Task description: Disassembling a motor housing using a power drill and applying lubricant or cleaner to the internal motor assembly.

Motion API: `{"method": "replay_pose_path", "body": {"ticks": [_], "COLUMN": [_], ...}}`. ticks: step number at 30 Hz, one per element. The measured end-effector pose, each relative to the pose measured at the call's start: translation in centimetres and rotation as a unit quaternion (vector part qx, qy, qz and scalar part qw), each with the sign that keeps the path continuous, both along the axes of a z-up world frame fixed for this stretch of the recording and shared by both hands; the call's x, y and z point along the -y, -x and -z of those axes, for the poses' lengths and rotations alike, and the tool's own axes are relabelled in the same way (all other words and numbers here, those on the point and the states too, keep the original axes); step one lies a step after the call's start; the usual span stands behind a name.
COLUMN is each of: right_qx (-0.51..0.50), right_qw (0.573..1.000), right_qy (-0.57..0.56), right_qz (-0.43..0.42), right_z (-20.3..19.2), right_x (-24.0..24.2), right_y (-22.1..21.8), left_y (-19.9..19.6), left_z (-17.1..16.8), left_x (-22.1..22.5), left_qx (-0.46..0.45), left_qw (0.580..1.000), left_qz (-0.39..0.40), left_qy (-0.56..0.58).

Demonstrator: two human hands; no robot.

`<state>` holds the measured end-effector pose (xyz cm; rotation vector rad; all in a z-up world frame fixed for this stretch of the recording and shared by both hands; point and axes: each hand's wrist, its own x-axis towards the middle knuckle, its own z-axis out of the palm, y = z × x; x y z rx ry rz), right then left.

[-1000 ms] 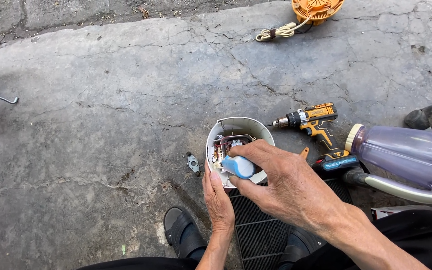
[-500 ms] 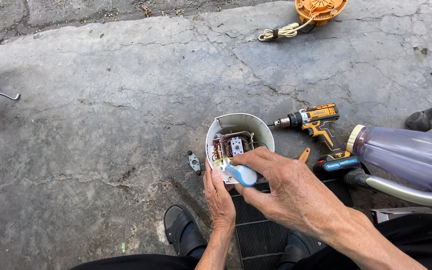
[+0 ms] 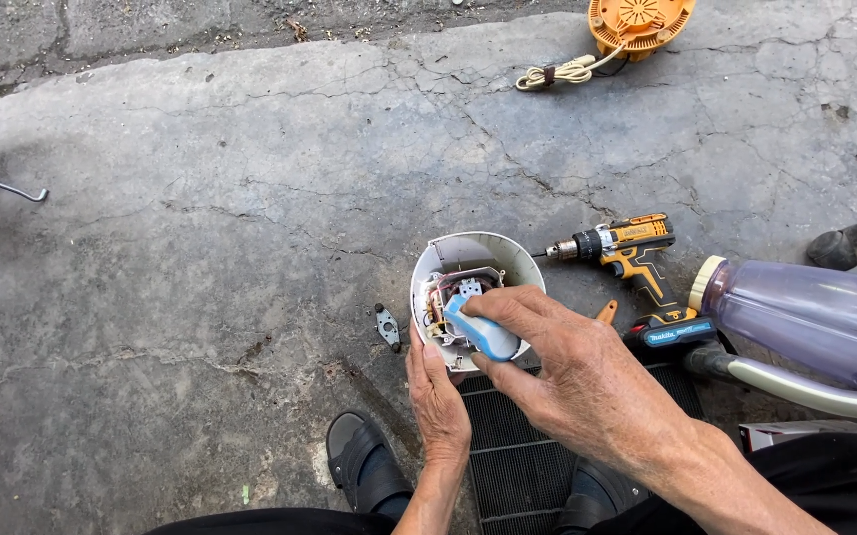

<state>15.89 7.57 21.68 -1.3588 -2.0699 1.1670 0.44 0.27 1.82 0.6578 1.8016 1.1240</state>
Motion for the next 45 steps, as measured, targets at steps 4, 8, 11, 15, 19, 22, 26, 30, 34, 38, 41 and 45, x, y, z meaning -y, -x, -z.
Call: {"method": "replay_pose_path", "body": {"ticks": [4,8,11,15,19,22,26,30,34,38,41,45], "right_qx": [-0.011,-0.006,-0.021,0.02,0.053,0.068,0.1,0.104,0.109,0.099,0.087,0.067], "right_qw": [0.999,0.998,0.997,0.995,0.993,0.992,0.987,0.986,0.987,0.984,0.982,0.983], "right_qy": [-0.028,-0.03,-0.033,-0.039,-0.037,-0.023,0.027,0.034,0.01,0.022,0.002,-0.046], "right_qz": [0.029,0.055,0.07,0.09,0.098,0.106,0.121,0.123,0.121,0.147,0.17,0.165], "right_z": [-0.8,-1.0,-1.0,-0.9,-0.7,-0.8,-1.0,-1.0,-1.4,-1.9,-1.6,-1.3], "right_x": [-0.1,-0.5,-0.6,-0.8,-0.9,-1.0,-1.2,-1.3,-1.6,-1.9,-2.0,-2.1], "right_y": [0.0,-0.2,-0.3,-0.4,-0.5,-0.7,-0.8,-0.9,-1.5,-2.1,-2.9,-3.5], "left_y": [-0.2,-0.6,-0.9,-1.3,-1.7,-1.8,-1.9,-1.6,-0.4,0.9,-1.3,-3.8], "left_z": [0.8,1.1,1.6,1.8,1.9,2.4,2.1,2.3,3.7,1.8,-0.8,-3.1], "left_x": [0.7,1.6,2.6,3.7,4.5,4.9,4.8,3.5,-0.1,-0.7,0.3,-0.8], "left_qx": [-0.013,-0.07,-0.108,-0.127,-0.107,-0.109,-0.096,-0.127,-0.162,-0.202,-0.368,-0.462], "left_qw": [1.0,0.997,0.994,0.991,0.994,0.993,0.995,0.991,0.986,0.979,0.923,0.835], "left_qz": [0.004,0.016,0.017,0.02,0.025,0.034,0.029,0.035,0.035,0.014,0.053,0.252], "left_qy": [-0.013,-0.011,-0.005,-0.02,-0.014,0.0,0.013,0.002,0.014,0.006,-0.098,-0.159]}}
